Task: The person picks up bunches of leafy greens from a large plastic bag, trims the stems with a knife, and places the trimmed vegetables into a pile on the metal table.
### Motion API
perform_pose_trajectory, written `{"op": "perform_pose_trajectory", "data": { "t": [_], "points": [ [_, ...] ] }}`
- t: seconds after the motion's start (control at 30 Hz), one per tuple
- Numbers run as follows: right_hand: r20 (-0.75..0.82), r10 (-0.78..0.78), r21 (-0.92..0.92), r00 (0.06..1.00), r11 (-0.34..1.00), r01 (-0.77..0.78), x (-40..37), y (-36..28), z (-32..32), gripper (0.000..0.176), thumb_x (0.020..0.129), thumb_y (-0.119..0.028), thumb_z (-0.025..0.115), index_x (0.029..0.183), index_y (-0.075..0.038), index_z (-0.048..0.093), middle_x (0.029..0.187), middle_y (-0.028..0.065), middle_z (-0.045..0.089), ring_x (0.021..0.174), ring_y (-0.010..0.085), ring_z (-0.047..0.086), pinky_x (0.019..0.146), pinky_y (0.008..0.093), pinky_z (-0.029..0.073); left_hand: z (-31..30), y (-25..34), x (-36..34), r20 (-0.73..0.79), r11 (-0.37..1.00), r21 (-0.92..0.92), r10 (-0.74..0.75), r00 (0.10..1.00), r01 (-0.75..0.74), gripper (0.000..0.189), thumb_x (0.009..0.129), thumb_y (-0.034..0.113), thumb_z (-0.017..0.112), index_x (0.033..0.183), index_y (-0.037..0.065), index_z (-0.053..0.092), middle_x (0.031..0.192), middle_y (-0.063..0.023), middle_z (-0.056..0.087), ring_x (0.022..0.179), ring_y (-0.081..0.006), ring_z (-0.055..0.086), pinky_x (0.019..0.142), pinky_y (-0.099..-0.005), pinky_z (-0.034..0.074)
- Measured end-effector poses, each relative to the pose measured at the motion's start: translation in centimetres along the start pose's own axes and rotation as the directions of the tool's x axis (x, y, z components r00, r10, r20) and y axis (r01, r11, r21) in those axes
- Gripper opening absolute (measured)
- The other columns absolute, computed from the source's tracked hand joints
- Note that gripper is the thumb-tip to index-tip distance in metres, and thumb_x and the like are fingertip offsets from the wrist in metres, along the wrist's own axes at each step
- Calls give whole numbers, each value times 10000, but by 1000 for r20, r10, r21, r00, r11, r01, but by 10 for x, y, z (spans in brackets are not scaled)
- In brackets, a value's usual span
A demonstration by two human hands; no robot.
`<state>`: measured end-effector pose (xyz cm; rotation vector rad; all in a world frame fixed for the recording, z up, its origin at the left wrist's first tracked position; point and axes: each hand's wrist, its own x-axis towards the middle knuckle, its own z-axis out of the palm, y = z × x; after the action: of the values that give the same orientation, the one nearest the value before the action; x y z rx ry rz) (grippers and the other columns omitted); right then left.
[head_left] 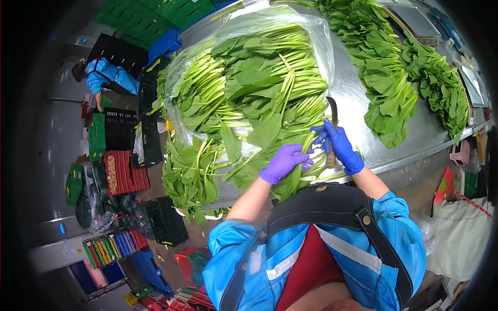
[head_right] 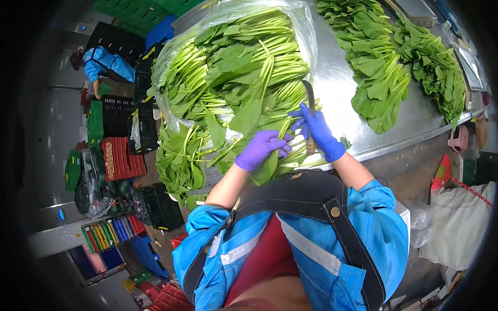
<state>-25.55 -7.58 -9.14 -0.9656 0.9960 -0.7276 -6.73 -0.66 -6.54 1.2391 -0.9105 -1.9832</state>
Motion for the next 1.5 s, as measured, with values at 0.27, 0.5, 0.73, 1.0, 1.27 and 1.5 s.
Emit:
{"op": "perform_pose_trajectory", "data": {
  "t": [0.27, 0.5, 0.73, 1.0, 1.27, 1.5],
  "points": [
    [102, -162, -403, 982, 895, 190, -13, 10, -15, 569, 690, 5, 682, 1234, -76, 535, 955, 32, 650, 715, 46, 564, 589, 194, 446, -13, 4, -7, -15, 998, 49, -26, 1000, 26, 283, 871, 95, 581, 1108, -59, 572, 865, -113, 655, 770, -140, 632, 693, -244, 518],
    [189, -65, -254, 980, 961, 112, -16, 9, -15, 724, 660, 10, 701, 1334, -82, 452, 1091, 38, 607, 764, 40, 518, 620, 173, 419, -14, -8, -1, -5, 962, 273, 25, 1000, -23, 198, 838, 99, 650, 983, -27, 602, 877, -89, 666, 754, -102, 627, 669, -226, 517],
    [6, -145, -241, 989, 960, 142, -7, 16, 9, 328, 763, -80, 709, 1066, -5, 609, 808, 39, 608, 611, 112, 548, 605, 234, 491, 4, -9, 8, 98, 965, 223, 120, 988, -140, 273, 920, 200, 543, 1082, -17, 571, 909, -106, 661, 772, -125, 626, 681, -262, 519],
    [-224, -175, -390, 959, 917, 77, 11, 17, -54, 297, 810, -206, 657, 1064, -57, 617, 716, 56, 613, 507, 85, 487, 481, 230, 392, -18, 12, -10, 74, 985, -151, 92, 993, -80, 395, 933, 238, 472, 1207, -46, 499, 1030, -151, 630, 818, -175, 625, 777, -287, 488],
    [-237, -327, -707, 915, 704, 69, 37, 48, -95, 796, 676, -163, 744, 1370, -85, 361, 1328, 151, 470, 1130, 260, 554, 915, 332, 454, -31, 30, -13, -60, 998, 28, 55, 997, -53, 389, 897, 218, 543, 1221, 6, 510, 1087, -79, 629, 825, -138, 614, 718, -230, 452],
    [-158, -280, -693, 947, 715, 96, 61, 73, -90, 609, 723, -137, 632, 1305, -101, 458, 989, 140, 646, 925, 261, 632, 804, 338, 495, -14, 14, -2, -84, 911, 411, 63, 994, -23, 275, 845, 157, 644, 1076, 11, 619, 901, -46, 666, 710, -78, 583, 636, -228, 470]
  ]
}}
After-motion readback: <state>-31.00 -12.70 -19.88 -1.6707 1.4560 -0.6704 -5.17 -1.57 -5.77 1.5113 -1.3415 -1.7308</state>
